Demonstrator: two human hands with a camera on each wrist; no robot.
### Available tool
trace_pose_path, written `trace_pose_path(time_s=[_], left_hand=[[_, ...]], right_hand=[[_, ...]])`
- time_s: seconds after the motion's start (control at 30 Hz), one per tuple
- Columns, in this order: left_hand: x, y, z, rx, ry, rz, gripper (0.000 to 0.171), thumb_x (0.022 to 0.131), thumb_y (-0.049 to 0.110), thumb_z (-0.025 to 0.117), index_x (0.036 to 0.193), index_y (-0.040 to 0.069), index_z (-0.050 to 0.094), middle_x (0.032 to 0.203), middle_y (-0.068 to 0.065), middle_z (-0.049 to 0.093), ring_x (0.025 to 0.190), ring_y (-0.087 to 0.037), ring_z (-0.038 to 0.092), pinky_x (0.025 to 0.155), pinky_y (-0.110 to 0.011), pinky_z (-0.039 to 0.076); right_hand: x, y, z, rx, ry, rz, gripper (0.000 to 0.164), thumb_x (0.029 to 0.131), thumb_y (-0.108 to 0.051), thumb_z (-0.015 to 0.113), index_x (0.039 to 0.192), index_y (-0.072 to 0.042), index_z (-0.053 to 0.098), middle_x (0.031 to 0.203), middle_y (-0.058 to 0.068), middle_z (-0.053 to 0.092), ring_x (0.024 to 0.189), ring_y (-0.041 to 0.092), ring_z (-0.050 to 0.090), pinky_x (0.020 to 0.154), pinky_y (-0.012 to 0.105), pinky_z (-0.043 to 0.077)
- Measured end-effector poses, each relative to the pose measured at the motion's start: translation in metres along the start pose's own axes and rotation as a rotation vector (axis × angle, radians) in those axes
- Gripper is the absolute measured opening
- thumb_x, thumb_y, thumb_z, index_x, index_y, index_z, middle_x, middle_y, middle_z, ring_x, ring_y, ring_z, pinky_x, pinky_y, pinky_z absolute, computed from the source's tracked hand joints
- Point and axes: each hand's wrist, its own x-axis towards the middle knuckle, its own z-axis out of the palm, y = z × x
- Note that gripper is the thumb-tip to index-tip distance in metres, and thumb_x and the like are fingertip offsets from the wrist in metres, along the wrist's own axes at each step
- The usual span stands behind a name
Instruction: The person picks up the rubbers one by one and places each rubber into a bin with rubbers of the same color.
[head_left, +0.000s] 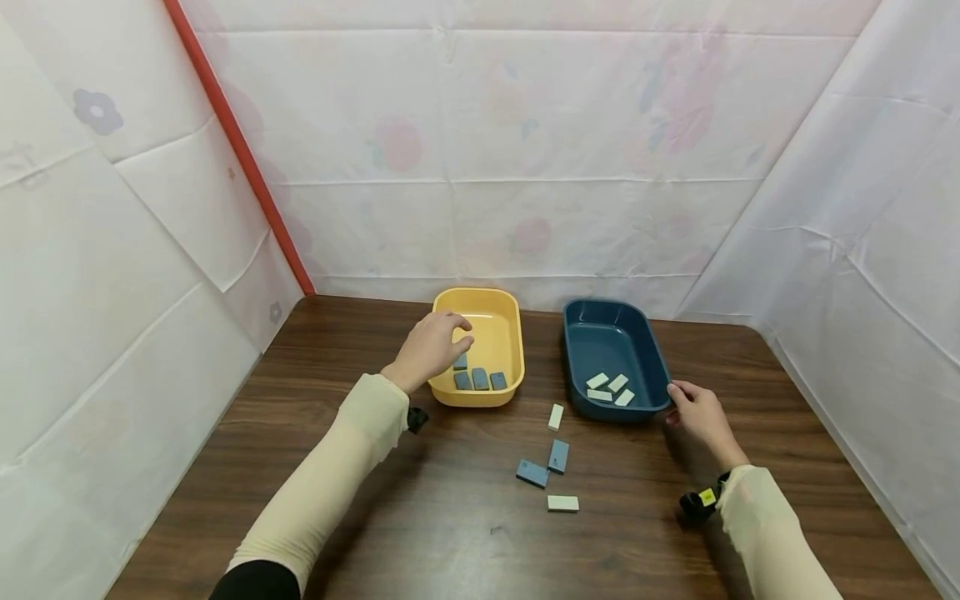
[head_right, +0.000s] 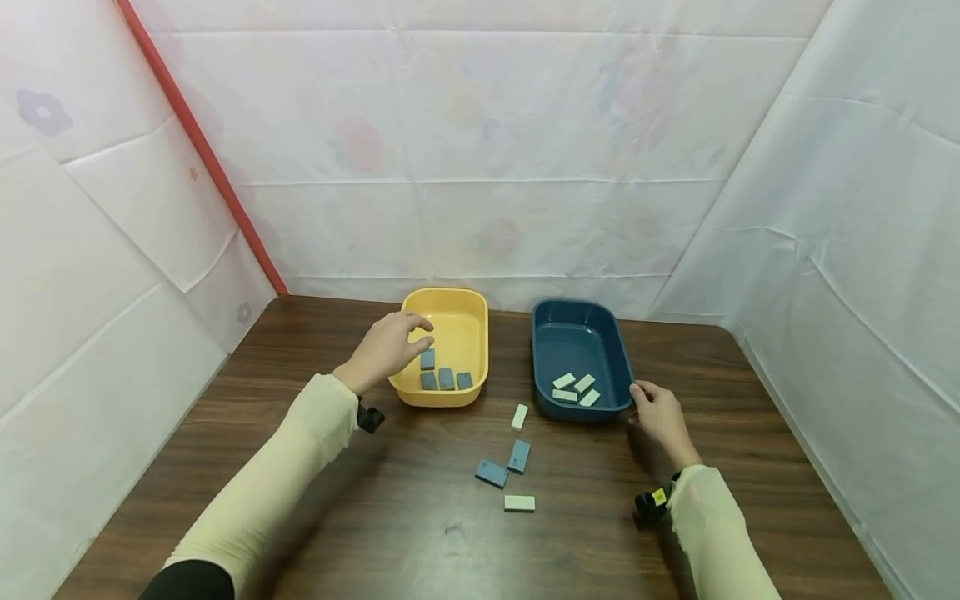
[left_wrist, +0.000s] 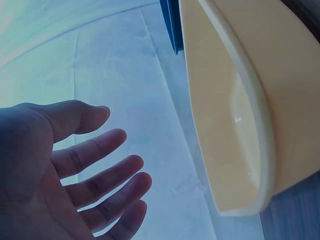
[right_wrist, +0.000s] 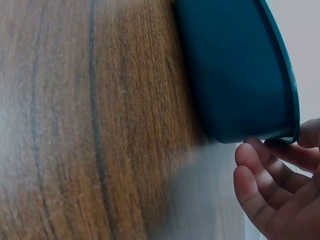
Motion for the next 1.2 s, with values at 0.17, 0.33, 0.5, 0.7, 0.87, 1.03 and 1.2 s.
trace_pose_path(time_s=[0.17, 0.33, 0.5, 0.7, 0.87, 1.03, 1.2], left_hand=[[-0.003, -0.004, -0.003, -0.012, 0.015, -0.048, 0.030, 0.097, 0.026, 0.060, 0.118, 0.007, 0.068, 0.127, -0.012, 0.063, 0.119, -0.034, 0.055, 0.103, -0.049, 0.043], [-0.004, -0.007, -0.005, -0.021, 0.020, -0.085, 0.031, 0.097, 0.026, 0.060, 0.119, 0.007, 0.068, 0.129, -0.012, 0.061, 0.121, -0.035, 0.054, 0.105, -0.050, 0.041], [-0.005, -0.012, -0.004, -0.028, 0.030, -0.117, 0.032, 0.097, 0.027, 0.060, 0.120, 0.008, 0.067, 0.129, -0.013, 0.061, 0.121, -0.034, 0.055, 0.104, -0.050, 0.043], [-0.008, -0.020, -0.004, -0.036, 0.036, -0.137, 0.035, 0.097, 0.027, 0.059, 0.125, 0.007, 0.065, 0.128, -0.016, 0.061, 0.119, -0.035, 0.055, 0.102, -0.050, 0.044], [-0.011, -0.030, -0.001, -0.044, 0.036, -0.174, 0.038, 0.097, 0.027, 0.059, 0.129, 0.005, 0.062, 0.129, -0.017, 0.060, 0.119, -0.035, 0.055, 0.101, -0.050, 0.044], [-0.015, -0.039, 0.002, -0.055, 0.030, -0.209, 0.040, 0.097, 0.026, 0.059, 0.130, 0.005, 0.061, 0.128, -0.017, 0.061, 0.119, -0.035, 0.055, 0.103, -0.049, 0.042], [-0.018, -0.045, 0.004, -0.067, 0.028, -0.229, 0.041, 0.098, 0.027, 0.057, 0.131, 0.004, 0.060, 0.129, -0.017, 0.060, 0.121, -0.035, 0.054, 0.105, -0.051, 0.041]], right_hand=[[0.001, 0.001, 0.000, -0.005, 0.002, 0.004, 0.055, 0.107, -0.030, 0.035, 0.142, 0.012, 0.039, 0.086, 0.021, 0.067, 0.066, 0.016, 0.065, 0.062, 0.027, 0.053], [0.001, 0.003, -0.001, -0.012, 0.011, 0.007, 0.055, 0.107, -0.030, 0.034, 0.142, 0.012, 0.040, 0.086, 0.021, 0.067, 0.066, 0.016, 0.065, 0.062, 0.027, 0.053], [0.000, 0.003, -0.001, -0.007, 0.011, 0.009, 0.056, 0.106, -0.031, 0.034, 0.141, 0.012, 0.040, 0.087, 0.022, 0.068, 0.066, 0.016, 0.065, 0.062, 0.028, 0.053], [-0.001, 0.004, 0.000, 0.000, 0.012, 0.013, 0.055, 0.107, -0.030, 0.033, 0.141, 0.012, 0.040, 0.089, 0.023, 0.067, 0.066, 0.016, 0.064, 0.062, 0.028, 0.053], [-0.001, 0.002, 0.001, 0.000, 0.013, 0.006, 0.054, 0.107, -0.029, 0.033, 0.141, 0.012, 0.041, 0.088, 0.023, 0.067, 0.066, 0.016, 0.064, 0.062, 0.028, 0.054], [-0.002, 0.002, 0.001, -0.004, 0.013, 0.002, 0.054, 0.107, -0.029, 0.033, 0.140, 0.012, 0.041, 0.088, 0.023, 0.067, 0.066, 0.017, 0.065, 0.062, 0.028, 0.054], [-0.002, 0.002, 0.001, -0.004, 0.017, 0.006, 0.054, 0.107, -0.030, 0.032, 0.140, 0.011, 0.042, 0.088, 0.023, 0.067, 0.066, 0.017, 0.065, 0.062, 0.028, 0.053]])
